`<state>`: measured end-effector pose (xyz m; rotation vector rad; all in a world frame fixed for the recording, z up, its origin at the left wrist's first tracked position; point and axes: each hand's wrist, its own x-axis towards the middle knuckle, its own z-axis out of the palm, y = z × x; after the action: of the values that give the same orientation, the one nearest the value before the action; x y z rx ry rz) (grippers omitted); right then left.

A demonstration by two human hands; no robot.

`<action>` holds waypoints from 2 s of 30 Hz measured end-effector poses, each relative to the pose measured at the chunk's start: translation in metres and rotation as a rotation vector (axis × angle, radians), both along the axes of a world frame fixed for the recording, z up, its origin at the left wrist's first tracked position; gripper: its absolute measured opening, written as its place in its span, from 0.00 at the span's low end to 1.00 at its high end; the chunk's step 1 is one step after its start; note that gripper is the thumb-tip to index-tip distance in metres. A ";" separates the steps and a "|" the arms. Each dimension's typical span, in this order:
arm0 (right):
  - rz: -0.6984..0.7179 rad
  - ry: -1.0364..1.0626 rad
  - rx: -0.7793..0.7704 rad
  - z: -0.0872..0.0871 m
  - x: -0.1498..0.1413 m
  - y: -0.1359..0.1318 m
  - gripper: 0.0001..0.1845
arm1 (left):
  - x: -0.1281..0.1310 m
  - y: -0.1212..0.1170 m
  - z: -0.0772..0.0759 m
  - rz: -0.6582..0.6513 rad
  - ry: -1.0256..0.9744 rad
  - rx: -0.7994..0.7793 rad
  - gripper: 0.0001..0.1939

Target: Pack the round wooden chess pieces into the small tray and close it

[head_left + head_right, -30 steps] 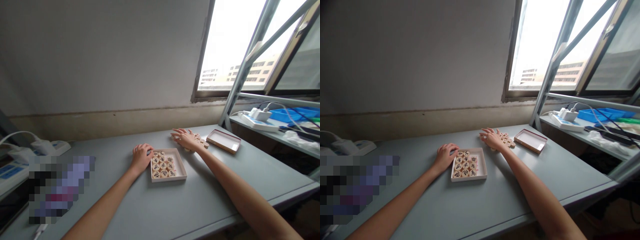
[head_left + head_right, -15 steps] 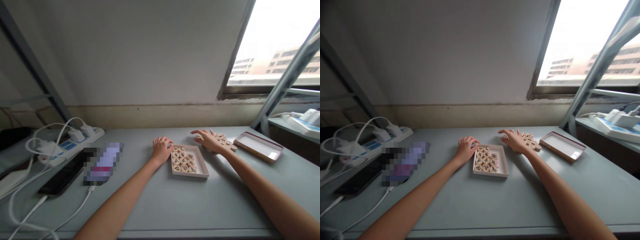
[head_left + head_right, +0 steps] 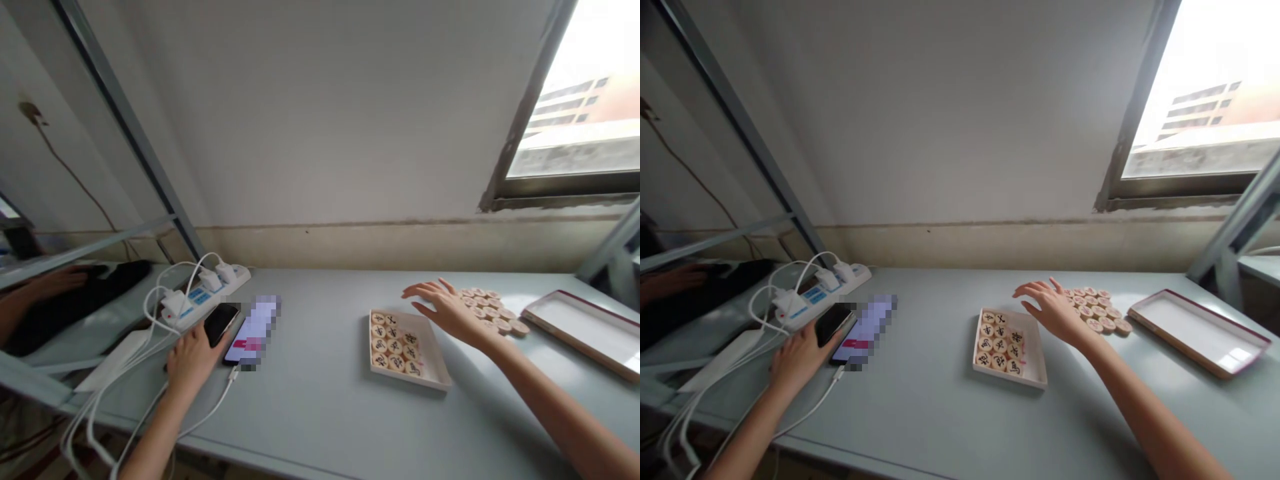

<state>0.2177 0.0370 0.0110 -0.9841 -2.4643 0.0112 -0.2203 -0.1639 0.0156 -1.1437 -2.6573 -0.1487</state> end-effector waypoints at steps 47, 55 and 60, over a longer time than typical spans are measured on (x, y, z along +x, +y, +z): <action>0.013 -0.071 -0.088 0.013 0.007 -0.001 0.18 | 0.144 -0.083 -0.006 -0.646 -0.014 0.398 0.25; 0.008 -0.031 -0.130 0.020 0.001 -0.006 0.18 | 0.140 -0.087 -0.013 -0.728 -0.109 0.193 0.27; 0.126 -0.127 -0.279 0.021 -0.001 -0.008 0.15 | 0.150 -0.070 -0.013 -0.708 -0.184 0.289 0.36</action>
<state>0.2165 0.0285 0.0323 -0.9653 -2.6892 0.3535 -0.0706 -0.2340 0.0026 -1.9700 -2.1370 -0.7598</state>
